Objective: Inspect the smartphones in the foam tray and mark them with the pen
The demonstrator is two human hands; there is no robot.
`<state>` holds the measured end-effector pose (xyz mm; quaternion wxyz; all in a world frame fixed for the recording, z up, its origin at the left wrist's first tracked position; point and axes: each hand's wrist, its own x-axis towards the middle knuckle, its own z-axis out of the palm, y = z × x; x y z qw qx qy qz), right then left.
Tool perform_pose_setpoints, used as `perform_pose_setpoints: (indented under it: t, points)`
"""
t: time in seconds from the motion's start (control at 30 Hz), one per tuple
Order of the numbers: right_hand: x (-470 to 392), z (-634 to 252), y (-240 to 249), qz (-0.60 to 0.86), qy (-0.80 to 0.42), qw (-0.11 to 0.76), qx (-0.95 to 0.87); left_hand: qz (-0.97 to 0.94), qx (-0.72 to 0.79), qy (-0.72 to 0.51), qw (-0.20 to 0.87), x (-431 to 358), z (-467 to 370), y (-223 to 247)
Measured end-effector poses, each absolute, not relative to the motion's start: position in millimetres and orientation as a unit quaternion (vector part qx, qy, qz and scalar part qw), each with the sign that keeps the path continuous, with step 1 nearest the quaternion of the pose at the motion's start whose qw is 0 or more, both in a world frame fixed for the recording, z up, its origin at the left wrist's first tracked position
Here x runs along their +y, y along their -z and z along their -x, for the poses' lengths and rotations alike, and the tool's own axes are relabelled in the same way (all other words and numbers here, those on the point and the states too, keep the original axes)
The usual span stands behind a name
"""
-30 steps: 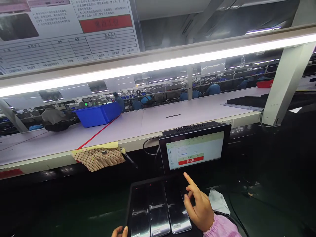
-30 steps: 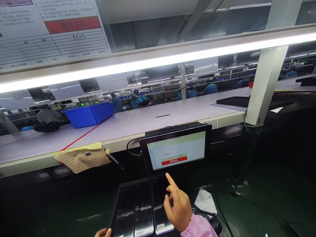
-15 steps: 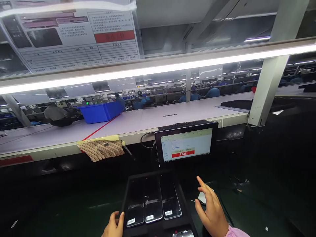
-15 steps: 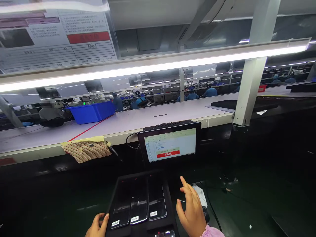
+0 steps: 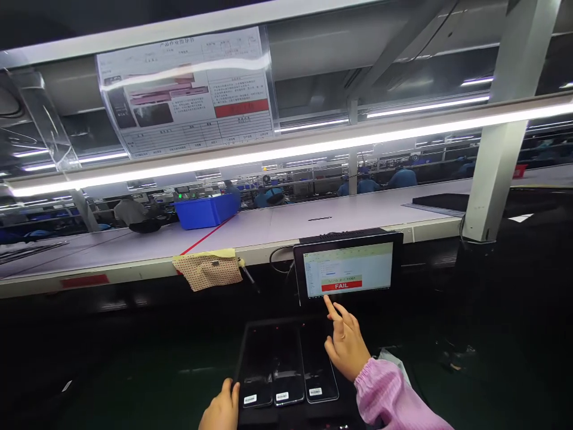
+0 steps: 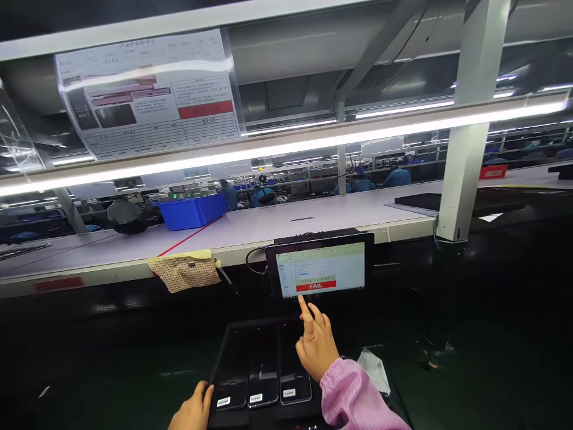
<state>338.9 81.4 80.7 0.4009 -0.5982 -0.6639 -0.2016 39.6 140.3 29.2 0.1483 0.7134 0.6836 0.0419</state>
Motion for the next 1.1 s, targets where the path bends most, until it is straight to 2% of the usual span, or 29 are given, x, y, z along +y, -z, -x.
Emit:
perform_pose_setpoints:
  t: [0.4,0.83,1.1]
  points:
    - [64,-338,-69,0.605,0.176,0.43,-0.646,-0.717,0.684,-0.041,0.133,141,-43,-29]
    - [82,-337,-90,0.608,0.198,0.428,-0.639,-0.733,0.672,-0.01,0.108,142,-46,-31]
    - [42,-335,-72,0.642,0.171,0.436,-0.607,-0.738,0.668,-0.008,0.093,139,-47,-35]
